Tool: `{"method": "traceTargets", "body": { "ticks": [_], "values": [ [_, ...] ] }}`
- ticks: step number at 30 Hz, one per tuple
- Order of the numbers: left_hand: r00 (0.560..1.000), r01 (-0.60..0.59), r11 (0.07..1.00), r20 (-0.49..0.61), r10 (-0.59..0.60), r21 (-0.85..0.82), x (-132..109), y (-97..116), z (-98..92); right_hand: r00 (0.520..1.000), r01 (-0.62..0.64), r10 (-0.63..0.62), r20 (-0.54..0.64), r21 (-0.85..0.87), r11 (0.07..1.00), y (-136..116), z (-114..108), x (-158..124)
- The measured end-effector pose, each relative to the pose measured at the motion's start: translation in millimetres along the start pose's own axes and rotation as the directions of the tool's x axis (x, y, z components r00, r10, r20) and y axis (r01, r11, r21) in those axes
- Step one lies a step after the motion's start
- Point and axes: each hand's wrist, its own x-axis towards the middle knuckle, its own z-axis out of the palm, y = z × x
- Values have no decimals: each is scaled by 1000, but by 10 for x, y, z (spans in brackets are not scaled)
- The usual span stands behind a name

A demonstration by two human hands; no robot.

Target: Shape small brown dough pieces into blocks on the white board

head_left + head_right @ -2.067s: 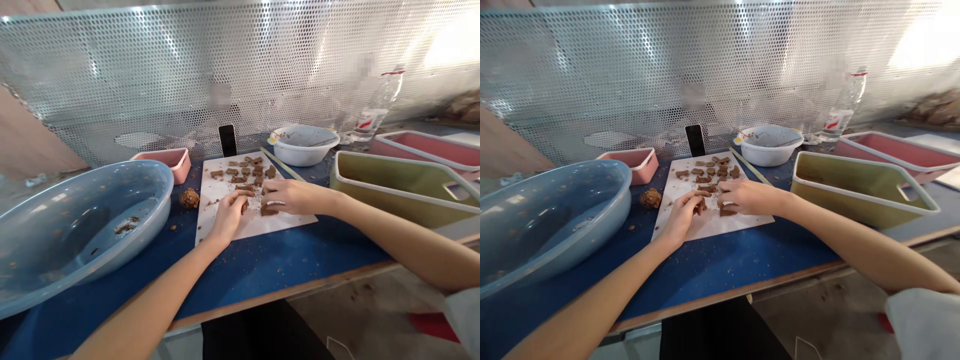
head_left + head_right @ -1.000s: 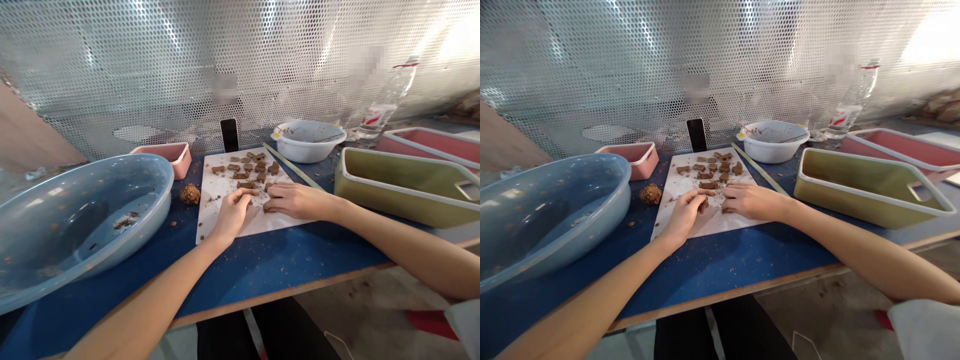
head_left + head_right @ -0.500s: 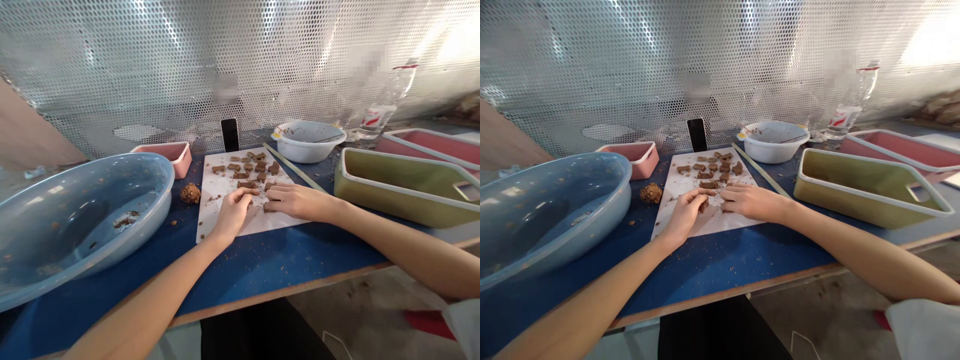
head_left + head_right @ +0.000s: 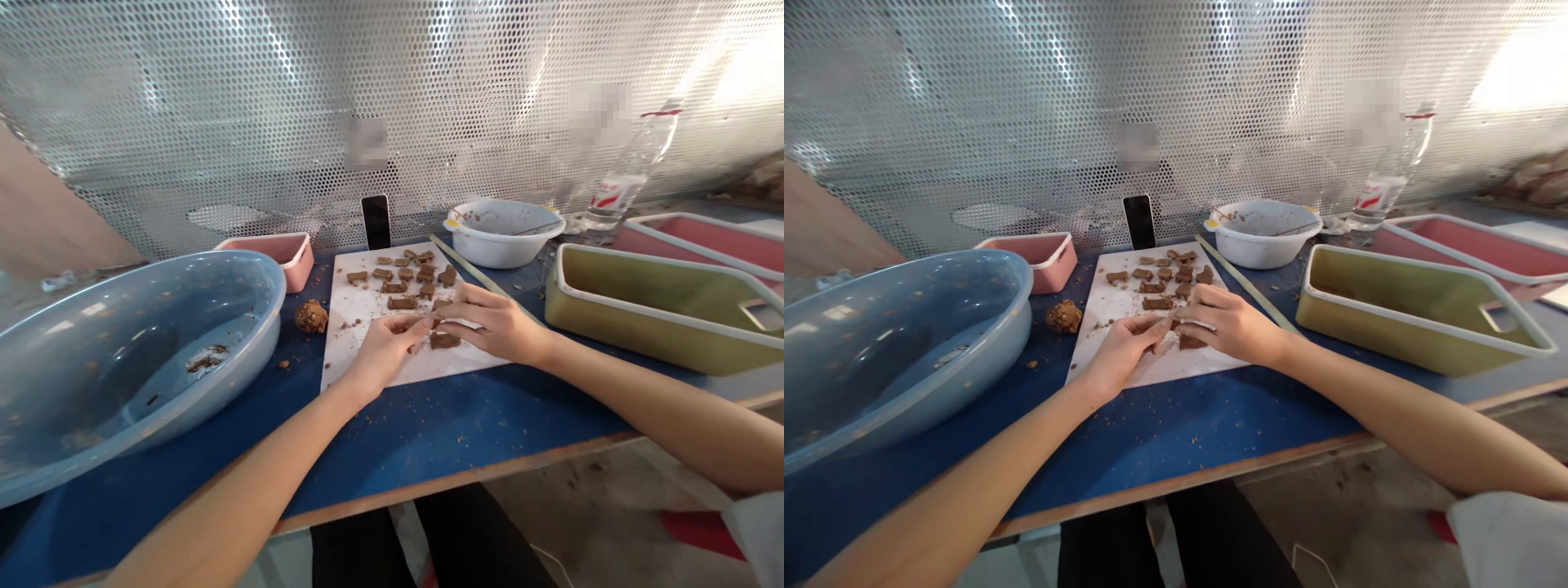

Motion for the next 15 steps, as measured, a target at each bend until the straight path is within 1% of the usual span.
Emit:
{"method": "traceTargets", "body": {
  "ticks": [4,6,10,15],
  "values": [
    [998,66,989,-1,-67,-131,12,-35,-8,990,-46,46,-134,4,999,-25,50,-10],
    [994,106,971,1,-109,-215,5,-40,5,984,-60,58,-169,-8,998,-38,68,-19],
    [988,152,933,34,-149,-325,-24,-30,45,983,-58,45,-180,-66,996,-81,81,-20],
    [986,167,923,65,-154,-347,-44,-16,71,983,-12,-9,-181,-114,993,-128,83,4]
  ]
}}
